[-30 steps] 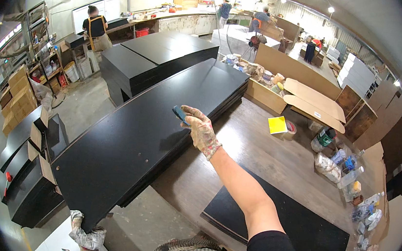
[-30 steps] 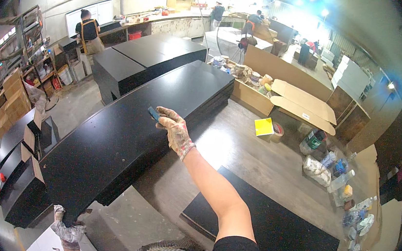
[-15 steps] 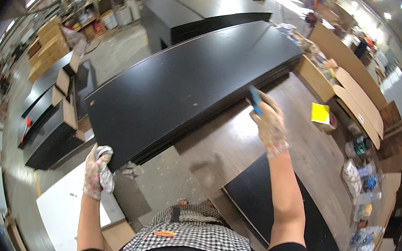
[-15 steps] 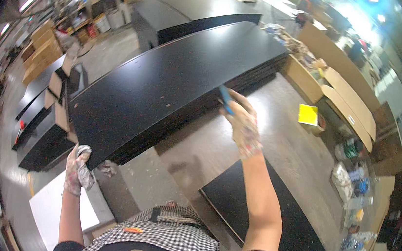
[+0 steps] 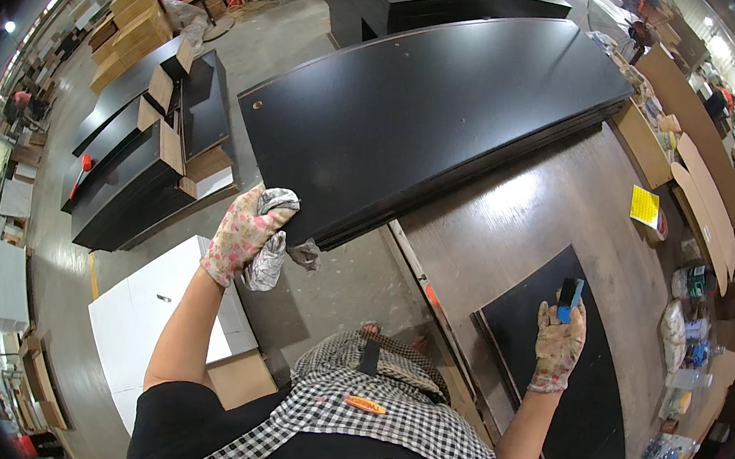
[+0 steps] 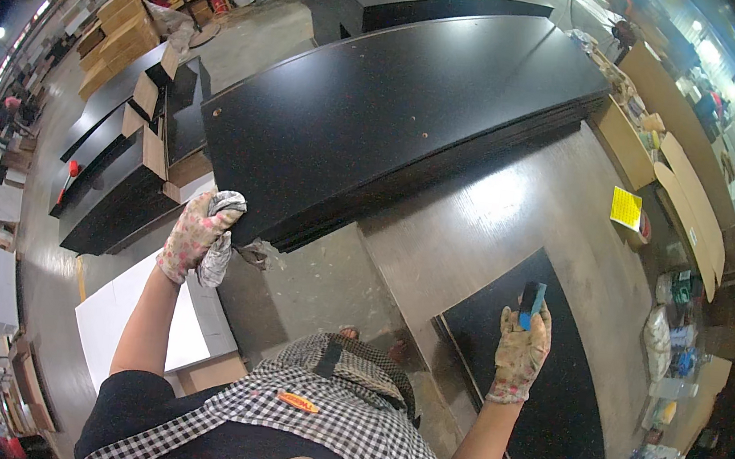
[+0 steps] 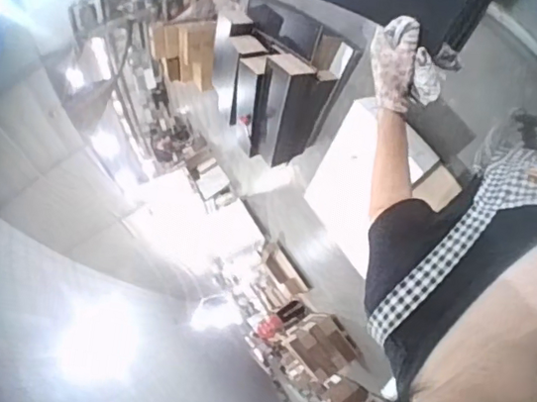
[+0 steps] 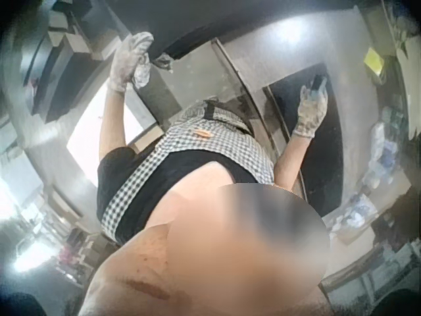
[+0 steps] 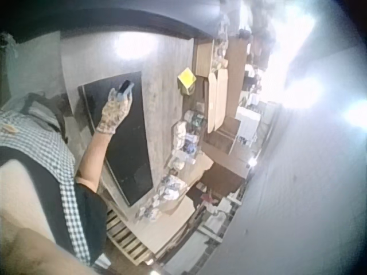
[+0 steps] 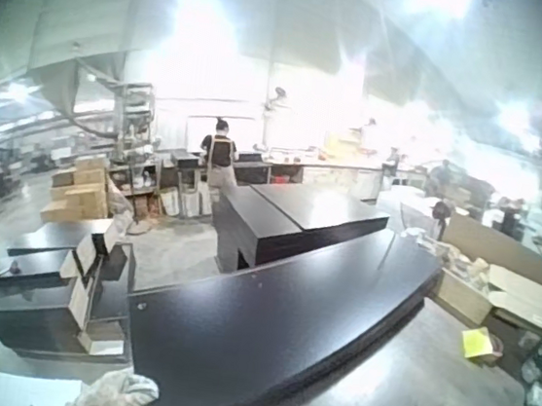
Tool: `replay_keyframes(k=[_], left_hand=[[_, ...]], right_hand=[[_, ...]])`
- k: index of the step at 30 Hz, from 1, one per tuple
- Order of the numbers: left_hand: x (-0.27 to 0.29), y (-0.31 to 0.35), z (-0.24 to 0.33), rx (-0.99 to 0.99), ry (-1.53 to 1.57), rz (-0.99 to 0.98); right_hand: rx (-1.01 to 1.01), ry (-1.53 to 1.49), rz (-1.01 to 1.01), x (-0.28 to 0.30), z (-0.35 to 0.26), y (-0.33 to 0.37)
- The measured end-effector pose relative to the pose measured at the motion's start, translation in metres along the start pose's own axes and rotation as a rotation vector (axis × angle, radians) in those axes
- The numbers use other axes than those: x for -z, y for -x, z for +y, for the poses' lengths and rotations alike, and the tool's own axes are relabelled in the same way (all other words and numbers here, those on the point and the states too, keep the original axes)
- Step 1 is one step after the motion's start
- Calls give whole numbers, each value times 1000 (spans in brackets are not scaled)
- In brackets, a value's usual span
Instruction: The person wipes a large black panel with a cloth and scrubs it with a small blue sponge. They repeatedly wipe and scrub different areas of the panel surface while standing in a workshop.
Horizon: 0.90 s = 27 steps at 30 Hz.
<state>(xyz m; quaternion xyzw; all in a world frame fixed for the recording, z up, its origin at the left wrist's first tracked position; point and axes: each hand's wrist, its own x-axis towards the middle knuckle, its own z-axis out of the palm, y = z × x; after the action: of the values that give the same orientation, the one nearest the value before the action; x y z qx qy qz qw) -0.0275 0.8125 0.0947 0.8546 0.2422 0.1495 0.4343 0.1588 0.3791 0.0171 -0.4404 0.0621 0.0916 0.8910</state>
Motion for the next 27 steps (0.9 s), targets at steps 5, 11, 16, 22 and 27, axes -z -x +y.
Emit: replay_keyframes(k=[5,11,16,22,27], left_hand=[[7,-13,3,-18,-107,-93],[9,-29,-6,-26,-341,-114],[24,-36,15,9,-370,-240],[67,-15,91,70,-1165,223],[14,30,130,22,-631,-53]], right_hand=[[53,0,62,16,2,42],[88,-11,112,37,-2,71],[83,-40,100,79,-13,93],[120,4,282,179,-63,142],[161,-80,321,238,-87,183]])
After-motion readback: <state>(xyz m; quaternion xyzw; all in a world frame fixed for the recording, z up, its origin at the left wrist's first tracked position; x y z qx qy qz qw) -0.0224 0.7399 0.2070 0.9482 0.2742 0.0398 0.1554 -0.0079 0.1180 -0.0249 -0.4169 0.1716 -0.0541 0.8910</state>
